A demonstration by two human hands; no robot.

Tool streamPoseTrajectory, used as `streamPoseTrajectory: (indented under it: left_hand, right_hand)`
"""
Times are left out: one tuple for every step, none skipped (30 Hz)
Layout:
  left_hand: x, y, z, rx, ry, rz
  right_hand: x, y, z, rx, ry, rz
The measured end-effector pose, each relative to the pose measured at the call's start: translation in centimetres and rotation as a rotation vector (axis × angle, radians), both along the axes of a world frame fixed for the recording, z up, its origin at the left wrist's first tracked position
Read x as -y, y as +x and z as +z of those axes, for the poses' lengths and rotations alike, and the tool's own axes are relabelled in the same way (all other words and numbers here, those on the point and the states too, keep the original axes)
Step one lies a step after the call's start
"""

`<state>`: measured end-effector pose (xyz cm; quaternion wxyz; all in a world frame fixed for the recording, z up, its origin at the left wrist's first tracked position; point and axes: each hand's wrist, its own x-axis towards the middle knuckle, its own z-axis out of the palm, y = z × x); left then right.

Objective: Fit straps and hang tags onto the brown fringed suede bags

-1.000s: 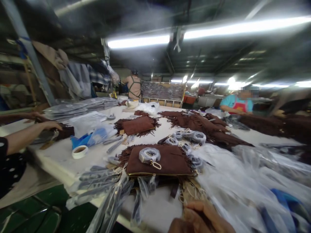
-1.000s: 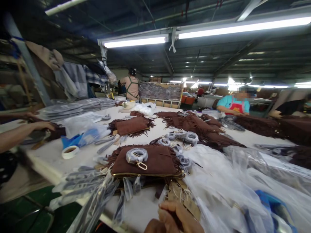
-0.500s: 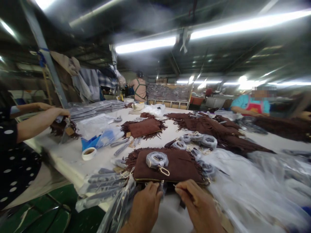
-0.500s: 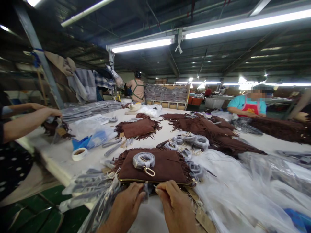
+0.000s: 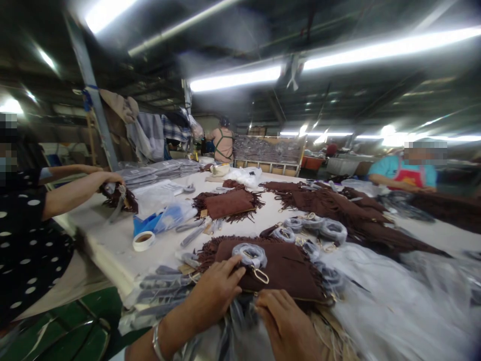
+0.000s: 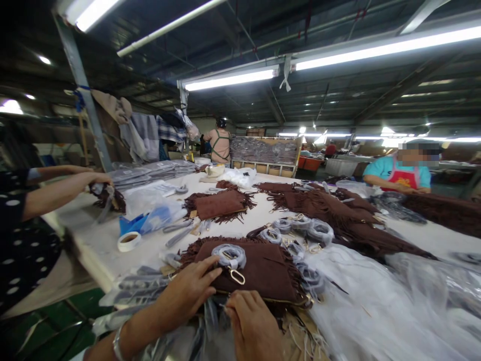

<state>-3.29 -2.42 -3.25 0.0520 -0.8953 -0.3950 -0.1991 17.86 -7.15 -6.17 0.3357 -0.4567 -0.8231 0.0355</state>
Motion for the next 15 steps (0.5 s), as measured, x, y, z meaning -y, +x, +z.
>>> streamPoseTrajectory:
  left_hand:
    - [-0.1,0.0,0.3,-0.030,-0.012,-0.016]
    - [-0.2,0.0,0.4,-0.059,-0.018,-0.028]
    - [-0.3,0.0,0.6,-0.088,-0.016,-0.039]
    - [-0.4,-0.1,0.6,-0.116,-0.004,-0.048]
    - [-0.5,-0.1,0.6,-0.148,0.013,-0.059]
    - [-0.7,-0.2,0.6,-0.183,0.032,-0.074]
    - [-0.9,-0.2,0.6,-0.219,0.047,-0.091]
    - [-1.1,-0.3,0.5,-0.253,0.057,-0.105]
    - [-1.3,-0.3,0.5,-0.279,0.063,-0.117]
    - [-1.5,-0.4,0.5,-0.295,0.064,-0.123]
    - [-1.6,-0.4,0.5,-0.303,0.062,-0.128]
    - [-1.8,-0.5,0.6,-0.307,0.057,-0.135]
    - [-2.0,-0.5,0.6,-0.307,0.050,-0.142]
    - [-2.1,-0.5,0.7,-0.305,0.041,-0.147]
    - [-2.2,-0.6,0.8,-0.301,0.027,-0.152]
  right_hand:
    - [0.1,-0.2,-0.4,0.010,0.016,0.025]
    - [0.2,-0.4,-1.0,0.006,0.032,0.031]
    - [0.4,-0.6,-1.6,-0.017,0.043,0.020]
    - [0.6,-0.6,-2.3,-0.061,0.047,-0.009]
    - [0.8,-0.7,-3.0,-0.120,0.041,-0.050]
    - [1.1,-0.7,-3.7,-0.192,0.025,-0.097]
    - [1.4,-0.8,-4.2,-0.267,-0.002,-0.139]
    - [1.6,-0.8,-4.6,-0.345,-0.039,-0.174]
    - [1.8,-1.0,-4.9,-0.424,-0.089,-0.197]
    - [1.9,-1.2,-4.9,-0.502,-0.157,-0.204]
    - [1.8,-1.5,-4.8,-0.581,-0.244,-0.190]
    - [1.7,-1.9,-4.5,-0.663,-0.344,-0.161]
    - [1.4,-2.4,-4.0,-0.749,-0.444,-0.122]
    - [1.1,-2.9,-3.6,-0.840,-0.535,-0.081]
    - [0.7,-3.4,-3.1,-0.937,-0.610,-0.046]
